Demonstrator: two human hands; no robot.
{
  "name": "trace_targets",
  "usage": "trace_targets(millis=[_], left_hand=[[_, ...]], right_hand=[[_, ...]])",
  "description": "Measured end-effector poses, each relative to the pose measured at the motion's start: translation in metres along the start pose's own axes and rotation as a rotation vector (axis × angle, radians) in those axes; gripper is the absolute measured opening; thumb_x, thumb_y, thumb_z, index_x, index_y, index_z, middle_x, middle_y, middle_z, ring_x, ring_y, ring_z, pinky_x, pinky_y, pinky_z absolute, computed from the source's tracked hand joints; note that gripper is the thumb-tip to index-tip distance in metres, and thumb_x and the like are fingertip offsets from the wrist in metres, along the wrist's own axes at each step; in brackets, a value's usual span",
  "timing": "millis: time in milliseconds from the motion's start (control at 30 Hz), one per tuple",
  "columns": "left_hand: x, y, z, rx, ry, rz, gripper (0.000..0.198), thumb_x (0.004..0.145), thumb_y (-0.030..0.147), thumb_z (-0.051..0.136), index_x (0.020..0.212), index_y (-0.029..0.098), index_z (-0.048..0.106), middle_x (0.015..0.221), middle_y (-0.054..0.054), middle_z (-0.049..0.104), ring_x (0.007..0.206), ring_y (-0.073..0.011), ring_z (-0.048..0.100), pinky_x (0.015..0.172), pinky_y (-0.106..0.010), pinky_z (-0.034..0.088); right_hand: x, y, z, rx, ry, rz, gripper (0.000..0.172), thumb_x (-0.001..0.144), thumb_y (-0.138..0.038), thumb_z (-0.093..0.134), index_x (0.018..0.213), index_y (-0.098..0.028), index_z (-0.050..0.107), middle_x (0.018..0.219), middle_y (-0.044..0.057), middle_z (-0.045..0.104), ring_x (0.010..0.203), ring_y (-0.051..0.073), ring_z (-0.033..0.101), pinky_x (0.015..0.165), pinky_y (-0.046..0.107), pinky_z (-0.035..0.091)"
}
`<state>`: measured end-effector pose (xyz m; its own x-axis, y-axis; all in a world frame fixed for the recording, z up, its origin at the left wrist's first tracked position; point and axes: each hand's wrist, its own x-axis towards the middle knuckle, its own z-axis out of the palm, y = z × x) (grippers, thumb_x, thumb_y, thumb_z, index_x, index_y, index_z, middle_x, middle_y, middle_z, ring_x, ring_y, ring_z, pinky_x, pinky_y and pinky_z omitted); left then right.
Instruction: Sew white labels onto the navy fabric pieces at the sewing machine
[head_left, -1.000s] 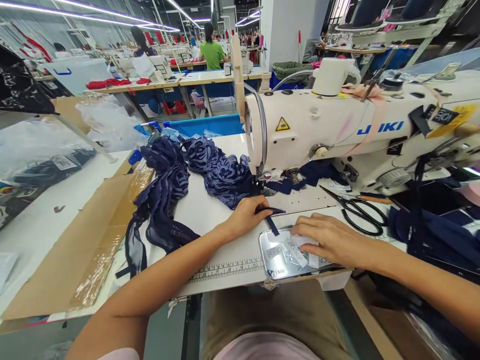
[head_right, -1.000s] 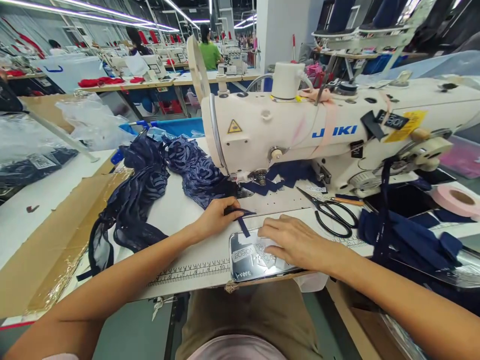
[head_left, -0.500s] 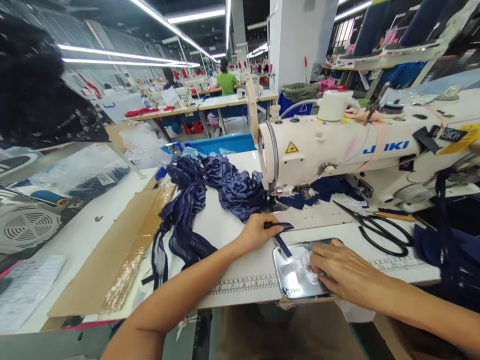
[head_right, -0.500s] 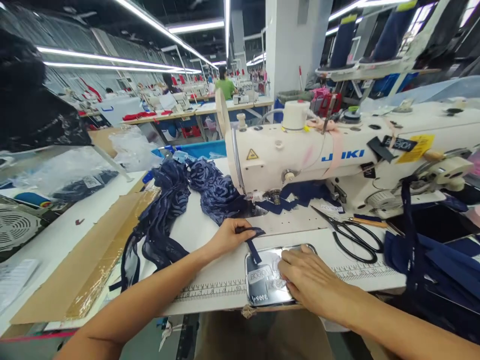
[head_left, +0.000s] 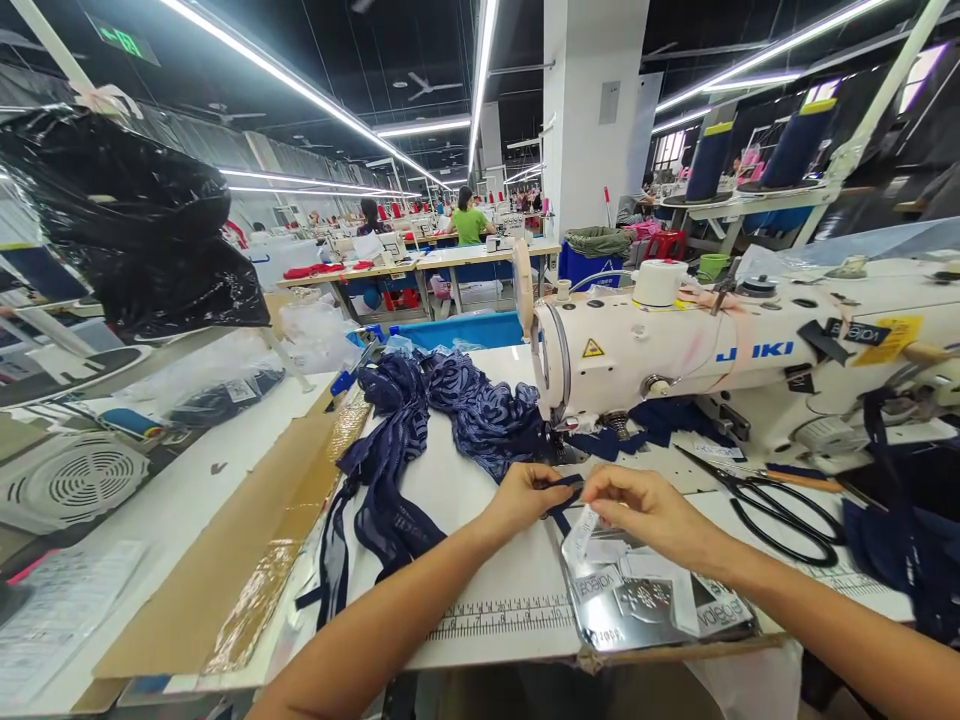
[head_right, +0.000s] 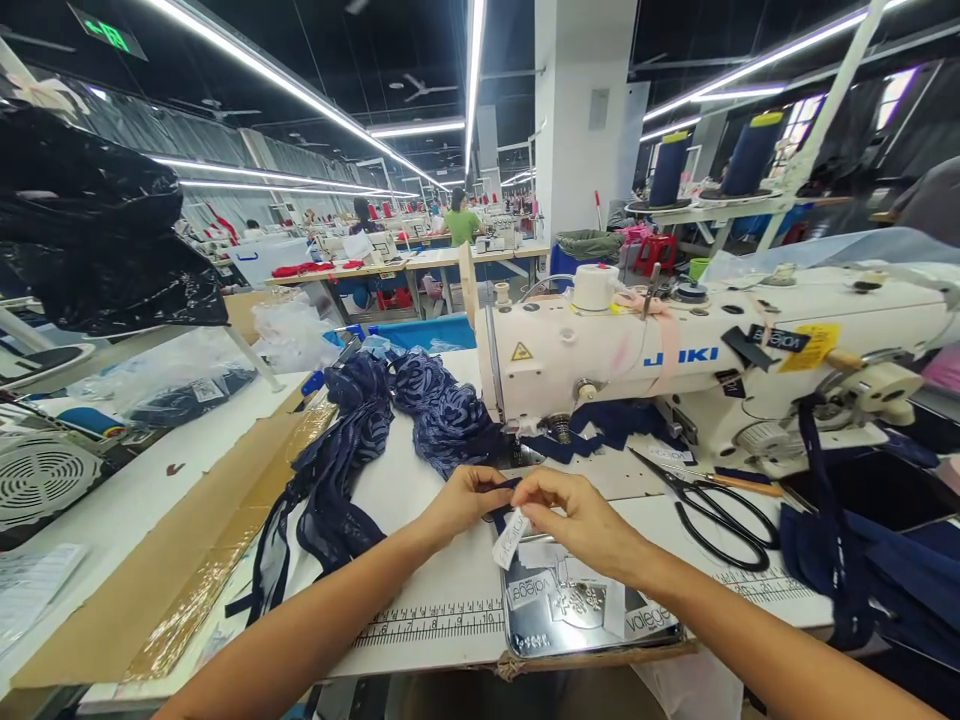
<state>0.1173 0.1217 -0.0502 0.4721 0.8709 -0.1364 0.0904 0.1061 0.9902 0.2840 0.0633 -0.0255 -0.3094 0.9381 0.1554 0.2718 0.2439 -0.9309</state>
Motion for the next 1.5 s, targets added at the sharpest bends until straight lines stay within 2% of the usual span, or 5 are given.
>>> trace_targets(millis=[233, 600, 1267, 1400, 1500], left_hand=[[-0.006, 0.006, -0.004, -0.086, -0.027, -0.029, 0.043, 0.053, 0.052, 0.071, 0.057, 0.011, 0.059, 0.049, 0.004, 0.047, 0.047, -0.0057, 0.035, 0.049, -0.021, 0.025], [-0.004, 0.004, 0.005, -0.082, 0.111, -0.036, 0.040, 0.049, 0.049, 0.074, 0.057, 0.012, 0.060, 0.050, 0.005, 0.045, 0.048, -0.0056, 0.032, 0.049, -0.022, 0.022], [-0.004, 0.005, -0.003, -0.080, 0.074, -0.046, 0.033, 0.048, 0.040, 0.076, 0.061, 0.013, 0.064, 0.057, 0.002, 0.054, 0.054, -0.0079, 0.041, 0.055, -0.022, 0.031], [-0.014, 0.014, -0.024, 0.076, -0.011, -0.032, 0.029, 0.052, 0.038, 0.073, 0.058, 0.012, 0.061, 0.053, 0.003, 0.050, 0.052, -0.0074, 0.039, 0.054, -0.022, 0.028], [-0.024, 0.025, -0.039, 0.245, -0.024, 0.015, 0.026, 0.058, 0.036, 0.067, 0.057, 0.013, 0.057, 0.051, 0.004, 0.045, 0.050, -0.0067, 0.037, 0.050, -0.020, 0.027]], right_hand=[[0.028, 0.026, 0.025, 0.088, 0.304, 0.044, 0.016, 0.067, -0.034, 0.054, 0.073, -0.019, 0.056, 0.063, -0.001, 0.052, 0.057, 0.013, 0.046, 0.056, 0.028, 0.040], [0.034, 0.032, 0.021, 0.078, 0.471, 0.032, 0.023, 0.066, -0.041, 0.053, 0.075, -0.020, 0.056, 0.061, -0.001, 0.052, 0.056, 0.015, 0.049, 0.056, 0.030, 0.043], [0.033, 0.039, 0.013, 0.148, 0.216, 0.102, 0.026, 0.068, -0.043, 0.056, 0.058, -0.019, 0.052, 0.053, -0.004, 0.047, 0.052, 0.012, 0.045, 0.055, 0.028, 0.041], [0.027, 0.043, 0.015, -0.053, 0.076, 0.036, 0.032, 0.078, -0.038, 0.047, 0.098, -0.016, 0.057, 0.095, 0.009, 0.064, 0.088, 0.022, 0.060, 0.079, 0.040, 0.048], [0.037, 0.043, 0.026, -0.388, -0.008, -0.083, 0.044, 0.081, -0.027, 0.045, 0.123, -0.011, 0.044, 0.129, 0.020, 0.047, 0.119, 0.028, 0.044, 0.096, 0.048, 0.038]])
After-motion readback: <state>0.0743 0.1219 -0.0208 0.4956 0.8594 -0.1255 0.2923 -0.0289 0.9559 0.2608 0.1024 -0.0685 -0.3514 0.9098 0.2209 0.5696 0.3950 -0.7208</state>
